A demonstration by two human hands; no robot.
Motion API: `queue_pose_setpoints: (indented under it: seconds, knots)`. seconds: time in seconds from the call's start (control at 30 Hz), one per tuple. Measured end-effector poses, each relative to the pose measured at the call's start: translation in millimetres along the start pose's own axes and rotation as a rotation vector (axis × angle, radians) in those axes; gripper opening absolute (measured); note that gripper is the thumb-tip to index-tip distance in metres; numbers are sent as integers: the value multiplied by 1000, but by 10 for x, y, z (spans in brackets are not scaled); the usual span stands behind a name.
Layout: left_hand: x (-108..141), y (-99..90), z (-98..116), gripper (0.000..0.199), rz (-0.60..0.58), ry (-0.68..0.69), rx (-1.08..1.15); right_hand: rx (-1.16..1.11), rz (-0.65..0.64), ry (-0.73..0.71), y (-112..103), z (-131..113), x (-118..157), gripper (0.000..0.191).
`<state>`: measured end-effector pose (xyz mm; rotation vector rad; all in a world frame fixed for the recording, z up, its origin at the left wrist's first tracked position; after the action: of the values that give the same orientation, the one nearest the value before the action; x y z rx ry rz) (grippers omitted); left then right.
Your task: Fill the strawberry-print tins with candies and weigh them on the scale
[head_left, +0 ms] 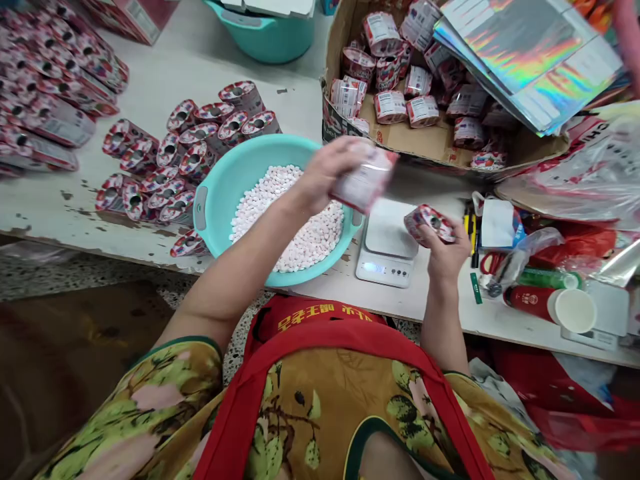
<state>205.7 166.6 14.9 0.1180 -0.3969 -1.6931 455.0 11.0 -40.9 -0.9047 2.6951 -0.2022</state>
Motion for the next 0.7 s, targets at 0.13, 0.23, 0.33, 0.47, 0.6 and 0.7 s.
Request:
queue_pose_setpoints:
  seconds: [0.13,0.23,0.33,0.47,0.6,0.7]
  knots:
    - [160,-873,27,27,466,-267,253,61,-178,-19,324,254,108,49]
    - [283,-1150,-99,30,594,-313,193,101,-214,-75,336,283,112,46]
    - [315,-1174,-142,35,577,-293,172,155,-123,-147,233,-6,91,51]
    - [324,-1007,-126,36,483,-301,174,52,-69,-243,433,-790,188,43]
    - [396,-765,-178,35,395,-323,196,-52,-573,-267,1267,-1332,455,63]
    - [435,-666,-259,33,378,-334,205,1,-865,-226,1696,-1349,590,63]
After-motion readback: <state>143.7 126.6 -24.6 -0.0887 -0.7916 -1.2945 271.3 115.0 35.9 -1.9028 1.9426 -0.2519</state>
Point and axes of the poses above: each hand's wrist, its own x-axis away from the middle knuckle, its own y-axis out of the palm, z = x × y, the point moved 5 cm from there along -x, towards the middle knuckle, and after that the axes turned 13 degrees about z, right-handed, at the moved point
